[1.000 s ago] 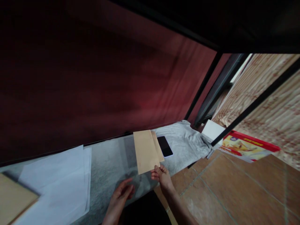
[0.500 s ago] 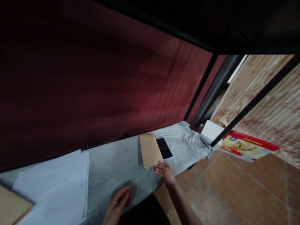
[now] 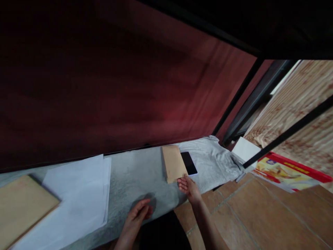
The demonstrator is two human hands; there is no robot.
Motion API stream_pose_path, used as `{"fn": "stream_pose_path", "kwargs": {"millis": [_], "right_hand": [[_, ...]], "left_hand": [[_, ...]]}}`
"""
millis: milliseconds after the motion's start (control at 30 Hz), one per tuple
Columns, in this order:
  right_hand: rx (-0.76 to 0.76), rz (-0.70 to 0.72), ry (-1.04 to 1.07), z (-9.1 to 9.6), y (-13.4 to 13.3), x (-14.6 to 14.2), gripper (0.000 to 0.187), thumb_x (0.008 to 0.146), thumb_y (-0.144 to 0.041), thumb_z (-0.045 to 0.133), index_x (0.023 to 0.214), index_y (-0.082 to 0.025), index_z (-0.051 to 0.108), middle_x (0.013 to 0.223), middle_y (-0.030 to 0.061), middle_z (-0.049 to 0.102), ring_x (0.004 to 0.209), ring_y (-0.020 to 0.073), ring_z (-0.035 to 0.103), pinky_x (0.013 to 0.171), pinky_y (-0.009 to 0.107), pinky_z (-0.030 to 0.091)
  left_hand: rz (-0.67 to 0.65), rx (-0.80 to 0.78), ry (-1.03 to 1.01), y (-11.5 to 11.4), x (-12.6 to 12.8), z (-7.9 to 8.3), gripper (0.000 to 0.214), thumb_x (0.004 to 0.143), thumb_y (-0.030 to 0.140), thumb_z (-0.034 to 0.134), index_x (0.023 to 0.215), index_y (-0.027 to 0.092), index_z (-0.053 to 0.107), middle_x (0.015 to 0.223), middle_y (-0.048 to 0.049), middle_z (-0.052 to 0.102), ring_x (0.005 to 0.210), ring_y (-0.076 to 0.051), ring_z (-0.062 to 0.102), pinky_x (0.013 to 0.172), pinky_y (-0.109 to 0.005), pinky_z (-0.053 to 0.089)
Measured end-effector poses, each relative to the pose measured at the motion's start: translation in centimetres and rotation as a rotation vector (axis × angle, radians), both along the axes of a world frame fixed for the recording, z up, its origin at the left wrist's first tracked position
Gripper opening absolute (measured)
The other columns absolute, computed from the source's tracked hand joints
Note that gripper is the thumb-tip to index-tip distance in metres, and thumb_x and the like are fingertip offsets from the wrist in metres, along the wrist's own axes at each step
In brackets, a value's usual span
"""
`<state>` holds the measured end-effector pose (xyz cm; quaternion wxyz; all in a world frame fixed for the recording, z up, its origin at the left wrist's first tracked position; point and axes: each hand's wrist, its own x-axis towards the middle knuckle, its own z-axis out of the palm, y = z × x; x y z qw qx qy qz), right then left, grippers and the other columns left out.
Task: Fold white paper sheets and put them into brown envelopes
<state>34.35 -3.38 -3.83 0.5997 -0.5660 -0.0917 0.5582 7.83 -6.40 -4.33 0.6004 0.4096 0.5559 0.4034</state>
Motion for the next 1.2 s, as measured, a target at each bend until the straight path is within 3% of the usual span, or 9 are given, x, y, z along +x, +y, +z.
{"fn": "stream_pose_path", "kwargs": {"millis": [100,200,267,367,467,567,733,967,1200], "right_hand": [[-0.008,0.028,-0.004,-0.2,-0.7,0.2,0.037,0.073,-0.051,0.077,0.081,-0.016,0.067,0.085,0.0108,0.078,0.062,0.0168,0.07,0.056,0.026,0.056],[-0.005,0.064,-0.021,-1.0,-1.4,0.2,0.041,0.069,-0.055,0.076,0.083,-0.018,0.066,0.087,0.0091,0.078,0.069,0.019,0.072,0.063,0.029,0.058],[0.046,0.052,-0.137,-1.9,-1.7,0.0,0.049,0.065,-0.061,0.077,0.087,-0.018,0.067,0.086,0.0087,0.077,0.072,0.0216,0.073,0.067,0.032,0.059],[0.077,0.1,-0.274,-3.4,-2.0,-0.7,0.062,0.062,-0.07,0.075,0.092,-0.017,0.068,0.084,0.0087,0.077,0.072,0.0237,0.072,0.067,0.035,0.059],[0.085,0.141,-0.404,-4.3,-2.2,-1.3,0.062,0.061,-0.071,0.075,0.091,-0.016,0.07,0.082,0.0081,0.076,0.067,0.0226,0.07,0.063,0.034,0.059],[0.109,0.178,-0.508,-4.7,-2.3,-1.5,0.06,0.066,-0.071,0.072,0.092,-0.016,0.071,0.084,0.0076,0.077,0.066,0.021,0.069,0.061,0.032,0.058],[0.129,0.19,-0.545,-5.1,-2.2,-1.5,0.06,0.066,-0.07,0.073,0.092,-0.016,0.071,0.083,0.0075,0.076,0.066,0.0199,0.069,0.06,0.03,0.057],[0.147,0.199,-0.602,-5.0,-2.2,-1.8,0.061,0.066,-0.072,0.071,0.092,-0.016,0.07,0.081,0.0063,0.075,0.065,0.0188,0.067,0.06,0.029,0.056],[0.149,0.203,-0.65,-4.4,-2.4,-2.3,0.063,0.069,-0.074,0.066,0.093,-0.016,0.07,0.082,0.0061,0.075,0.066,0.0182,0.066,0.063,0.029,0.055]], "left_hand": [[-0.059,0.046,0.003,-0.4,-0.2,0.0,0.059,0.069,0.07,0.069,0.099,0.019,0.074,0.078,-0.0075,0.073,0.072,-0.025,0.071,0.068,-0.038,0.06],[-0.085,0.201,0.179,-0.8,-1.2,-0.1,0.045,0.082,0.059,0.059,0.1,0.02,0.073,0.082,-0.0085,0.074,0.077,-0.025,0.071,0.072,-0.039,0.06],[-0.059,0.389,0.404,-1.1,-2.5,0.2,0.035,0.091,0.047,0.051,0.106,0.023,0.072,0.1,-0.0096,0.075,0.095,-0.025,0.071,0.088,-0.041,0.057],[0.046,0.601,0.839,-1.2,-5.2,0.8,0.037,0.097,0.035,0.043,0.122,0.022,0.066,0.128,-0.0121,0.066,0.12,-0.026,0.061,0.105,-0.045,0.048],[0.163,0.637,1.245,-1.3,-8.7,0.8,0.049,0.099,0.037,0.042,0.14,0.014,0.053,0.151,-0.0192,0.047,0.141,-0.034,0.042,0.113,-0.054,0.037],[0.216,0.55,1.482,-1.7,-12.2,0.1,0.063,0.098,0.047,0.042,0.147,0.008,0.044,0.156,-0.0247,0.037,0.147,-0.039,0.03,0.115,-0.061,0.028],[0.117,0.416,1.577,-3.1,-14.9,-0.9,0.068,0.095,0.054,0.047,0.143,0.005,0.051,0.15,-0.0255,0.046,0.141,-0.038,0.042,0.114,-0.055,0.034],[0.017,0.269,1.554,-3.1,-13.0,0.2,0.04,0.096,0.027,0.048,0.132,0.016,0.063,0.14,-0.0192,0.059,0.129,-0.034,0.055,0.101,-0.049,0.048],[-0.034,0.326,1.536,-3.2,-12.4,1.4,0.038,0.095,0.017,0.047,0.129,0.02,0.065,0.129,-0.0139,0.067,0.116,-0.03,0.063,0.096,-0.044,0.05]]}}
